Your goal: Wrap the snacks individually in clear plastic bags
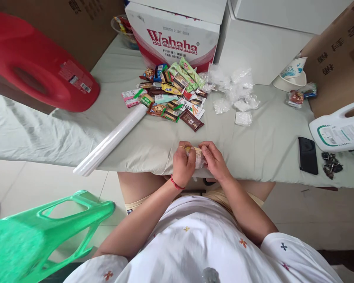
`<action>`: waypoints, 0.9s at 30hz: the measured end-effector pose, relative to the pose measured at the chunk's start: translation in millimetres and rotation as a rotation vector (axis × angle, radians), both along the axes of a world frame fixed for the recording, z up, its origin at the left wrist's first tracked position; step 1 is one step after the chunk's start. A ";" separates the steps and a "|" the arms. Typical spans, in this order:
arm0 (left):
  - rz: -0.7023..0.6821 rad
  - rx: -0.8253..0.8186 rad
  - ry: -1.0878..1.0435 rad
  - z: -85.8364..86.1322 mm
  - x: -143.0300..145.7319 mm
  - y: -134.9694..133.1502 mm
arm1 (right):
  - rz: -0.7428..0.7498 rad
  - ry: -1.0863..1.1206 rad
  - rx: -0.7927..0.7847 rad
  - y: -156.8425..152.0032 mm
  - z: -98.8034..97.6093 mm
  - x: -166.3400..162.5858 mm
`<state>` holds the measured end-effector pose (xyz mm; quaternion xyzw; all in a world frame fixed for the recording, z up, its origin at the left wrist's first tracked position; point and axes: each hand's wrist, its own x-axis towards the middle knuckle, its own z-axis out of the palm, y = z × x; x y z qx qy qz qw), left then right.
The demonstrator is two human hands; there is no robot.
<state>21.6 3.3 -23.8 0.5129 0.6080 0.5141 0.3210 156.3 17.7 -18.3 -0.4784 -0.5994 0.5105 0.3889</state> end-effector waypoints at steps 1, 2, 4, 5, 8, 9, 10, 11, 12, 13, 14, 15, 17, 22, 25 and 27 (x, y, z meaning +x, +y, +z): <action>-0.015 0.051 0.047 -0.4 1.0 -1.9 | 0.002 -0.013 0.014 -1.3 0.3 0.0; -0.033 0.087 0.067 -0.9 2.0 -3.4 | -0.002 -0.040 0.053 -2.6 0.8 0.0; -0.066 0.102 0.044 -2.3 3.6 -5.2 | -0.015 -0.078 0.115 -5.1 1.9 0.9; -0.083 0.087 0.011 -3.2 4.1 -5.5 | -0.013 -0.075 0.102 -6.4 2.0 2.4; -0.166 0.014 -0.146 -6.4 3.8 -4.8 | 0.064 -0.027 -0.061 -11.2 1.4 14.2; -0.202 -0.019 -0.209 -7.1 3.1 -4.4 | 0.082 -0.027 -0.079 -13.4 1.4 20.9; -0.237 -0.059 -0.273 -7.4 2.2 -4.1 | 0.087 -0.047 -0.048 -16.0 1.8 28.9; -0.265 -0.102 -0.330 -7.1 1.3 -3.9 | 0.096 -0.085 0.027 -19.0 2.6 37.6; -0.290 -0.146 -0.374 -6.4 0.4 -3.9 | 0.114 -0.130 0.131 -22.4 3.9 46.6; -0.320 -0.190 -0.402 -5.4 -0.1 -3.9 | 0.153 -0.174 0.241 -25.8 5.7 55.3; -0.364 -0.225 -0.412 -4.3 0.0 -4.1 | 0.217 -0.215 0.339 -29.2 7.7 63.2; -0.427 -0.243 -0.405 -3.3 0.8 -4.3 | 0.302 -0.255 0.417 -32.3 9.9 70.1; -0.563 -0.234 -0.369 -2.7 5.1 -4.6 | 0.433 -0.321 0.525 -36.8 14.3 80.2; -0.576 -0.331 -0.395 -8.0 23.7 -1.9 | 0.376 -0.385 0.628 -37.7 21.9 94.1; -0.563 -0.409 -0.414 -8.8 31.5 0.9 | 0.336 -0.347 0.558 -37.8 23.4 100.4; -0.587 -0.459 -0.420 -6.9 34.6 2.1 | 0.363 -0.311 0.460 -38.8 23.8 102.9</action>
